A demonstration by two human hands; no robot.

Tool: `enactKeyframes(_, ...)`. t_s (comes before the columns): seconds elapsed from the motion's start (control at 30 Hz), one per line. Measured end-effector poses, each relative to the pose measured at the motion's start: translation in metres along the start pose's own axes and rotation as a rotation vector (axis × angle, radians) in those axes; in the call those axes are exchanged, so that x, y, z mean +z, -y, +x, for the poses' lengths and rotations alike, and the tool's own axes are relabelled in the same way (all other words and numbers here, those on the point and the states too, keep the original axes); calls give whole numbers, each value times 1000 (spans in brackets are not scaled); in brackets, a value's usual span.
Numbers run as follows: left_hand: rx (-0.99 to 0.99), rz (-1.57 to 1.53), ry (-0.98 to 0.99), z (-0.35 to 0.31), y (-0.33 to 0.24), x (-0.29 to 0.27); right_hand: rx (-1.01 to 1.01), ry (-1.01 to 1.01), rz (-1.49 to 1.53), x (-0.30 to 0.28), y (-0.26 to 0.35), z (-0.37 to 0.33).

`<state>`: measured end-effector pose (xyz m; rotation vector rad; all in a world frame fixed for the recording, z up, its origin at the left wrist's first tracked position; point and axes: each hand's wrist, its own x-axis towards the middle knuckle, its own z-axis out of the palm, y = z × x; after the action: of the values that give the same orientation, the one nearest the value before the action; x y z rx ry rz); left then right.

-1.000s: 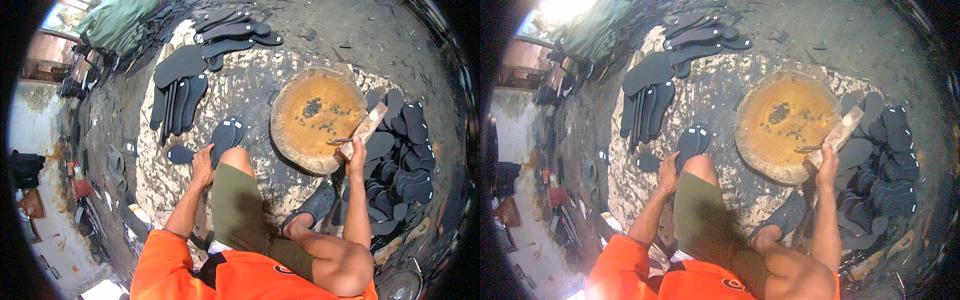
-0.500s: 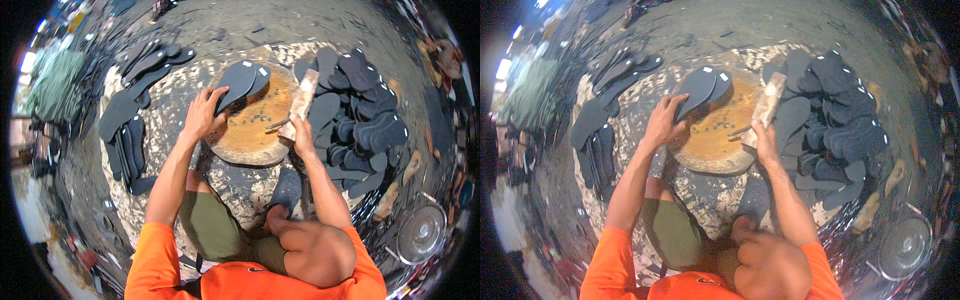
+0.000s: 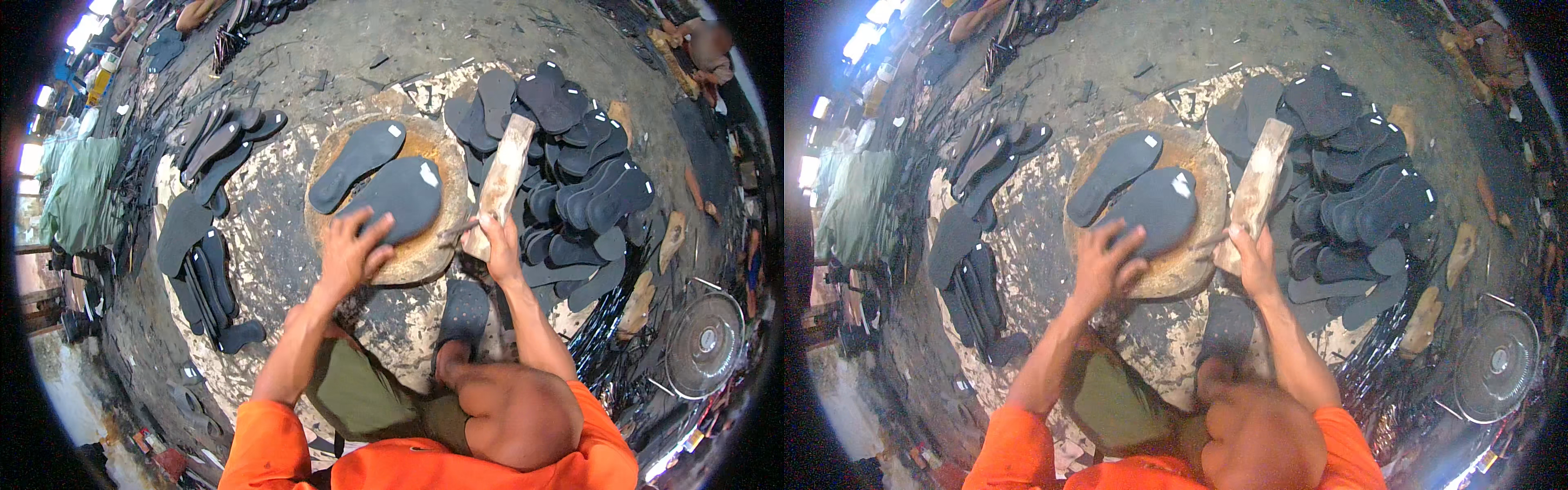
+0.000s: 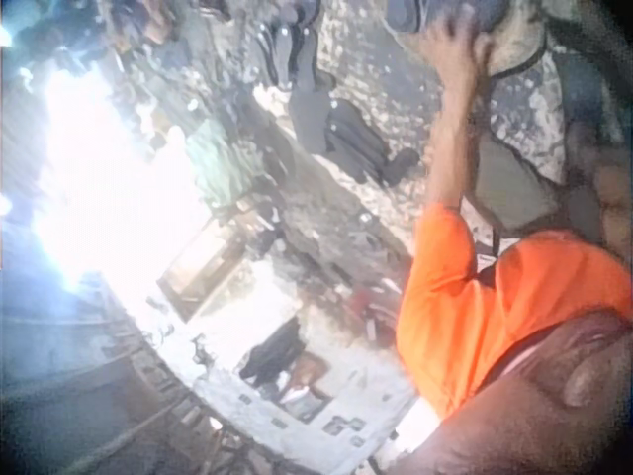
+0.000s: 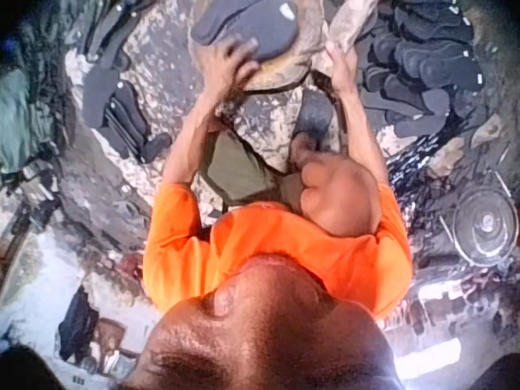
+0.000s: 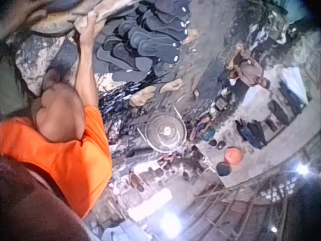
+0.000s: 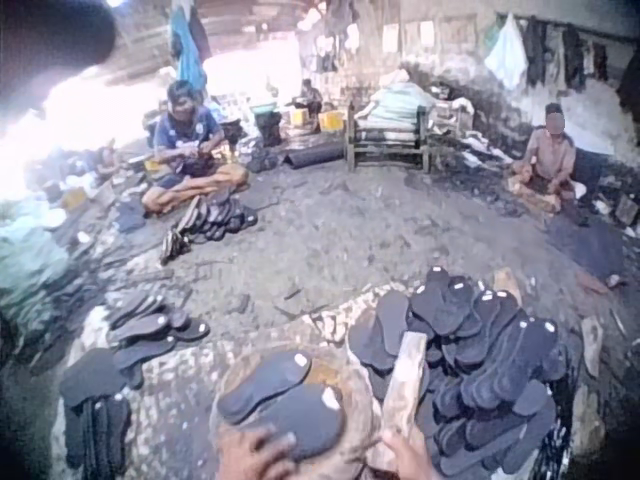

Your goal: The person sits on the floor and repeatedly strikes black flip-flop soles with a wooden block to smooth or shape them. The person handles the soles one at a time, placing them on a wooden stump and striking them before moving them aside.

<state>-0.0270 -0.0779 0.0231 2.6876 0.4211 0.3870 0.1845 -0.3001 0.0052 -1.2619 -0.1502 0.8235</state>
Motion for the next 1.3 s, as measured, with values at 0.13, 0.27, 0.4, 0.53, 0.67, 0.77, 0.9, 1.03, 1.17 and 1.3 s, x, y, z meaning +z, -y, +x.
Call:
enactKeyframes(0.13, -15, -56, 118, -18, -20, 18, -136, 73, -324, -4, 5, -18)
enactKeyframes(0.27, -64, -299, 114, -5, -73, 21, 51, 169, -890, 27, 30, -33)
enactKeyframes(0.4, -488, -713, 226, 7, -89, 18, -118, 196, -899, 34, 22, -31)
enactKeyframes(0.53, -411, -695, 92, -9, -87, 39, -109, 232, -717, 28, 8, -43)
enactKeyframes(0.67, -412, -833, 252, -9, -97, 30, -52, 208, -700, 31, 12, -44)
enactKeyframes(0.77, -383, -681, 283, -7, -97, 20, -43, 176, -766, 36, 16, -49)
enactKeyframes(0.9, -696, -986, 41, -2, -74, 32, -181, 224, -516, 18, 6, -29)
enactKeyframes(1.03, -902, -1507, -166, 24, -96, 24, 128, 212, -37, 35, 4, -42)
enactKeyframes(1.17, -939, -1458, -219, 21, -110, 40, 107, 242, -163, 44, 2, -40)
enactKeyframes(1.3, -1049, -1499, -364, 19, -112, 60, -82, 219, -491, 41, -3, -42)
